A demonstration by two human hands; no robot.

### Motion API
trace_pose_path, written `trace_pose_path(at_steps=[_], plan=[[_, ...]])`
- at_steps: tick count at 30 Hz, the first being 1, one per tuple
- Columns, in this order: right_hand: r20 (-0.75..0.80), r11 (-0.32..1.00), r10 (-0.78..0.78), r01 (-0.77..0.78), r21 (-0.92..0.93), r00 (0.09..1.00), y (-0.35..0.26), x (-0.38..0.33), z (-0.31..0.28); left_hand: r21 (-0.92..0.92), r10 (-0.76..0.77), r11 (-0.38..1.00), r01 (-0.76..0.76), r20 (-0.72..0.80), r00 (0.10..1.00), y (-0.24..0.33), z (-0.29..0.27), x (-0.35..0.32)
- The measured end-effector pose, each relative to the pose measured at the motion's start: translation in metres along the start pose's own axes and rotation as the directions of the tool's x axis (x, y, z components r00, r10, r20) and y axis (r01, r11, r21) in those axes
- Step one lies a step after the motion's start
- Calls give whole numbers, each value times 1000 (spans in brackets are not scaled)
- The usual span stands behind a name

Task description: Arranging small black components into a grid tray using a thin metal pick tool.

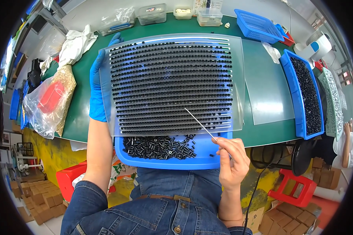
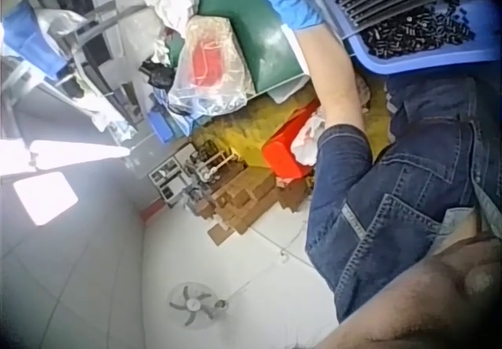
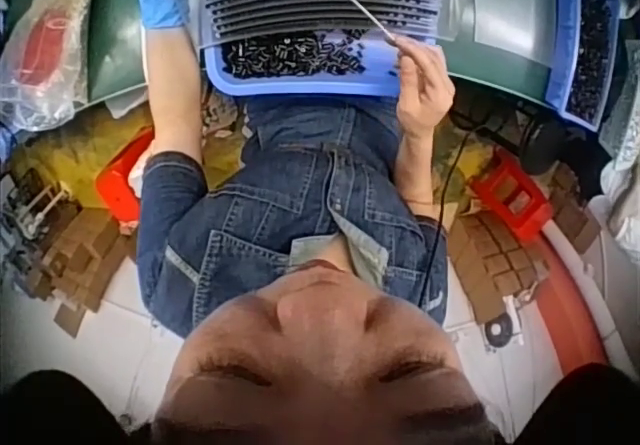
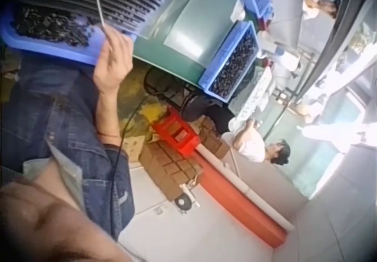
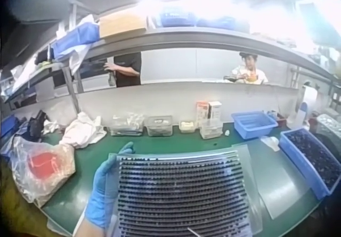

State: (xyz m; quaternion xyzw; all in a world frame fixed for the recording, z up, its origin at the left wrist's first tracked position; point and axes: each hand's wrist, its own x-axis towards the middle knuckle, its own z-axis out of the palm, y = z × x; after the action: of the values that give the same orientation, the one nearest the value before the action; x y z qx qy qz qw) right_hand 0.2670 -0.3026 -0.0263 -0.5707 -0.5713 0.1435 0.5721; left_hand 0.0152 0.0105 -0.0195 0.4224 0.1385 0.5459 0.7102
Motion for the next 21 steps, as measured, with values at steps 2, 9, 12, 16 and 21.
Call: trace_pose_path(at_steps=[2, 9, 12, 16, 21], plan=[[-20, 1000, 16, -16, 3, 1000, 0, -1, -3, 13, -4, 1000, 4, 17, 1000, 1, -2, 0], [3, 1000, 1, -1, -1, 1000, -2, -3, 2, 29, 35, 999, -34, -21, 999, -2, -1, 1], [31, 1000, -8, 9, -19, 999, -1, -3, 5, 37, 45, 998, -44, -20, 999, -1, -4, 2], [37, 999, -3, 4, -35, 999, -3, -2, 7, 42, 44, 998, -43, -14, 999, 0, 0, 1], [36, 999, -21, 22, -49, 999, -6, -1, 9, 53, 62, 997, -60, -24, 998, 0, 2, 1]])
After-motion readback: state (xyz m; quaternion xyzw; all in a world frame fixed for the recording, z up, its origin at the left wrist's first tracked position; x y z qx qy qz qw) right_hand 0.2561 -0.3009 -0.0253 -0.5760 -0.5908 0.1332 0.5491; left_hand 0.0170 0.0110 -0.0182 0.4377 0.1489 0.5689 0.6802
